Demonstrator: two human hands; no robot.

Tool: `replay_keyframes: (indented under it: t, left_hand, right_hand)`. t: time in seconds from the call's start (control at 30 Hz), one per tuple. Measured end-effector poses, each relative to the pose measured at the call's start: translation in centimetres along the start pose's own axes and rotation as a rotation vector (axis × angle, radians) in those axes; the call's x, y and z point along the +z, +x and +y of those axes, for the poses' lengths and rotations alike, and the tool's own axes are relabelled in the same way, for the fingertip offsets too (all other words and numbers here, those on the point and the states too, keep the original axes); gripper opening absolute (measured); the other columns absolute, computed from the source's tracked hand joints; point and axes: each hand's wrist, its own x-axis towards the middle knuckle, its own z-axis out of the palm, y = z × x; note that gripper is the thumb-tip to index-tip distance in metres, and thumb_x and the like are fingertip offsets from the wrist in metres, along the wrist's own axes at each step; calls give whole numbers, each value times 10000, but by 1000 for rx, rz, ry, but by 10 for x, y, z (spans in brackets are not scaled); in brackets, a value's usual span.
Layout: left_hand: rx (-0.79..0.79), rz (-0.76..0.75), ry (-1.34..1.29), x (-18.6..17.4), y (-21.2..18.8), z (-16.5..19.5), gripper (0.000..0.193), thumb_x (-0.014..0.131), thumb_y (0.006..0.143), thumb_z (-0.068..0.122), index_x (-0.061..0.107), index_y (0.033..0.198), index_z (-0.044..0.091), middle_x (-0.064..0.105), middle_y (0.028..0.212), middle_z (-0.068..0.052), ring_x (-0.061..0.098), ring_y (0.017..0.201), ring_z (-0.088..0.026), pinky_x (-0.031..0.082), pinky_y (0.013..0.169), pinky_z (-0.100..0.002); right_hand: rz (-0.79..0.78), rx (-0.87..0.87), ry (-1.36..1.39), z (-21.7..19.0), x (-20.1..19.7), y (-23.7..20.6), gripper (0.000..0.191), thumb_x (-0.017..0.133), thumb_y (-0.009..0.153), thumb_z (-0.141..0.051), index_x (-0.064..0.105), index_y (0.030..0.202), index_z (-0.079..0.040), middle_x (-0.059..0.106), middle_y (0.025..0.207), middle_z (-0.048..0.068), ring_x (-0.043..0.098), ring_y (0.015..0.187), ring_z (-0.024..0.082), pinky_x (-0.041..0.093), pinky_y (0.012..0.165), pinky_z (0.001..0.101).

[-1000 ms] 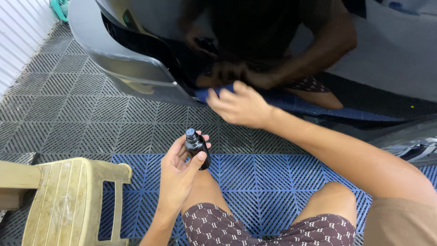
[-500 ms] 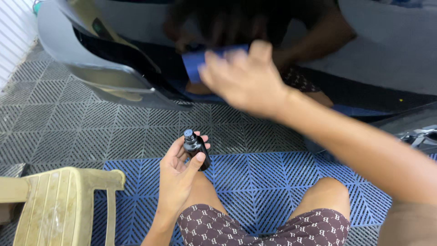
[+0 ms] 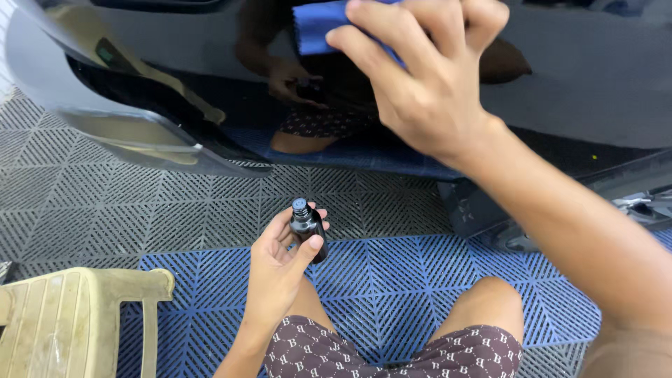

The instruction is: The person applies a liquid from a small bottle onto a blue sponge and wipes the side panel of a black car. They work along the lower side panel and wheel arch, repeatedly applying the liquid and wiping the surface.

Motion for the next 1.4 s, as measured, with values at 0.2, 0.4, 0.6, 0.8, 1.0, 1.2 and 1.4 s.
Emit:
replay_keyframes:
  t: [0.2,0.4,0.6,0.8,1.0,1.2,1.4]
  left_hand:
    - [6,-15,-14,5,3,-3,502,720,884,49,554,1343,-66,690,1265,-164,688,1148,-223,534,1035,-349]
    - [-3,-7,9,14,7,-9,508,717,879,46,549,1344,-71,689,1267,-183,685,1162,-234,540,1032,-356]
    - [-17,-28,16,32,11,-11,499,712,881,44,551,1339,-74,691,1266,-186,692,1161,-238,541,1027,-356]
    - [-4,-45,45,43,11,-8,494,704,892,35,550,1348,-74,686,1272,-176,681,1163,-231,533,1032,-350]
    - [-67,-37,16,46,8,-7,510,692,880,8,540,1361,-68,679,1288,-174,676,1170,-225,536,1045,-353]
    - [-53,18,-25,28,1,-4,522,698,881,19,537,1370,-64,678,1289,-173,676,1170,-219,531,1051,-349]
    - [24,65,7,-5,-10,-5,516,727,883,62,554,1354,-59,697,1276,-160,688,1148,-207,541,1022,-336]
  right_hand:
    - [-271,-341,29,-51,9,-91,403,696,847,-305,718,1217,-147,637,1253,-29,577,943,121,357,772,358]
    - [-237,-404,40,-13,-11,-97,340,669,855,-234,717,1182,-154,652,1206,-45,590,942,115,333,745,300]
    - [-13,-17,-5,41,-30,-64,316,749,915,-156,736,1230,-161,652,1284,2,566,997,197,367,842,455]
    - [-308,-328,44,-4,-24,-145,355,721,826,-264,734,1170,-177,627,1193,-64,525,910,115,348,737,331]
    - [-229,-447,94,22,-23,-123,342,686,864,-226,716,1199,-161,647,1230,-34,577,918,106,343,719,293]
    - [-23,-64,10,26,-15,-50,244,711,995,-134,739,1237,-154,647,1251,-6,559,857,132,343,842,452]
    - [-221,-371,82,-67,36,-63,287,675,869,-268,787,1111,-163,632,1219,-55,504,909,111,357,786,322]
